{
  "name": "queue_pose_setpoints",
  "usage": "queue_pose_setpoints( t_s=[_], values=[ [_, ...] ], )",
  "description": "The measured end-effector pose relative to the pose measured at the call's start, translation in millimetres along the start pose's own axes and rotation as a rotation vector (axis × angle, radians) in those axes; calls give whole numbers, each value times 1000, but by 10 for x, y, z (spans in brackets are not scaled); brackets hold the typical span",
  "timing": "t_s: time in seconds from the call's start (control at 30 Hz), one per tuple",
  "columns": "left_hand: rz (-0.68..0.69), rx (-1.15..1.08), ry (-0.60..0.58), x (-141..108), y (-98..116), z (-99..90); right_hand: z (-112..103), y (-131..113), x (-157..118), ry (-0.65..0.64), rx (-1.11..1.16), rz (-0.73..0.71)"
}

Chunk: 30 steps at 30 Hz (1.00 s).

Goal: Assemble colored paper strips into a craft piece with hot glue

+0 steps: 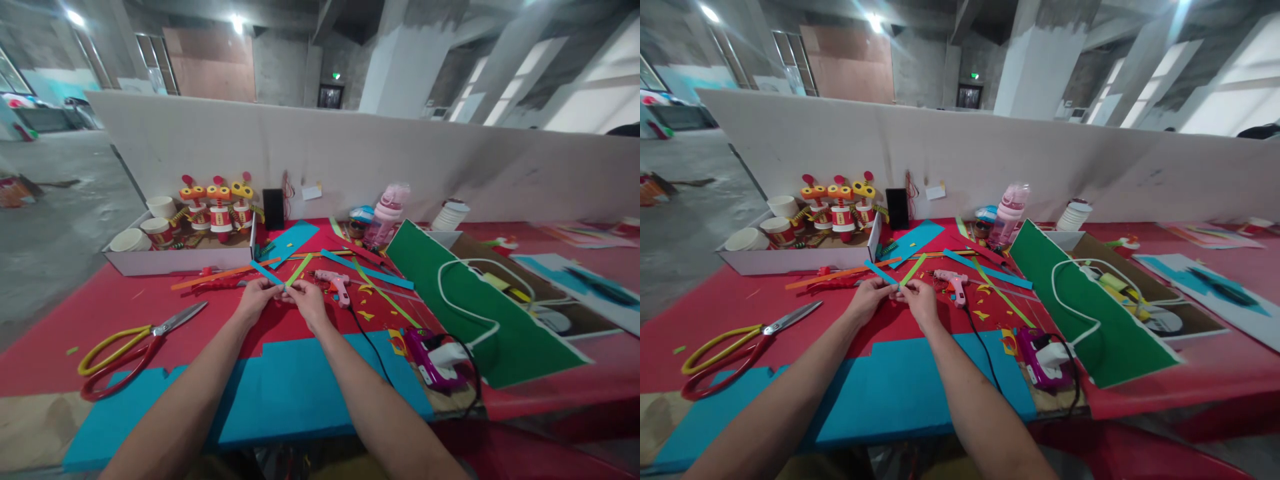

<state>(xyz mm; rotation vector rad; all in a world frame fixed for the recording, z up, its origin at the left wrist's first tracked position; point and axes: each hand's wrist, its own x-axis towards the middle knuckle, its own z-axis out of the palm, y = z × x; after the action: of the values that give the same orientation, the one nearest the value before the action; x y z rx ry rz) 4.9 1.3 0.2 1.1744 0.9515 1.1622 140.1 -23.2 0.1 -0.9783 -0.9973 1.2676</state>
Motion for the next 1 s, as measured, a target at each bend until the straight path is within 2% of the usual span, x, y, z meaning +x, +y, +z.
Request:
queue_pose_setpoints(
  t_s=[0.23,0.5,0.63,0.77,1.0],
  values=[
    [29,-92,-69,-27,21,41,19,9,-19,64,-9,-34],
    [101,-27,-27,-16,33,12,12,5,-1,51,23,36],
    [79,-44,-88,-41,65,45,-2,19,16,83,126,23],
    [57,-42,-107,-48,60,70,-2,30,15,38,199,36],
    [48,-36,-107,-32,60,20,-1,-21,-3,-25,150,67]
  ],
)
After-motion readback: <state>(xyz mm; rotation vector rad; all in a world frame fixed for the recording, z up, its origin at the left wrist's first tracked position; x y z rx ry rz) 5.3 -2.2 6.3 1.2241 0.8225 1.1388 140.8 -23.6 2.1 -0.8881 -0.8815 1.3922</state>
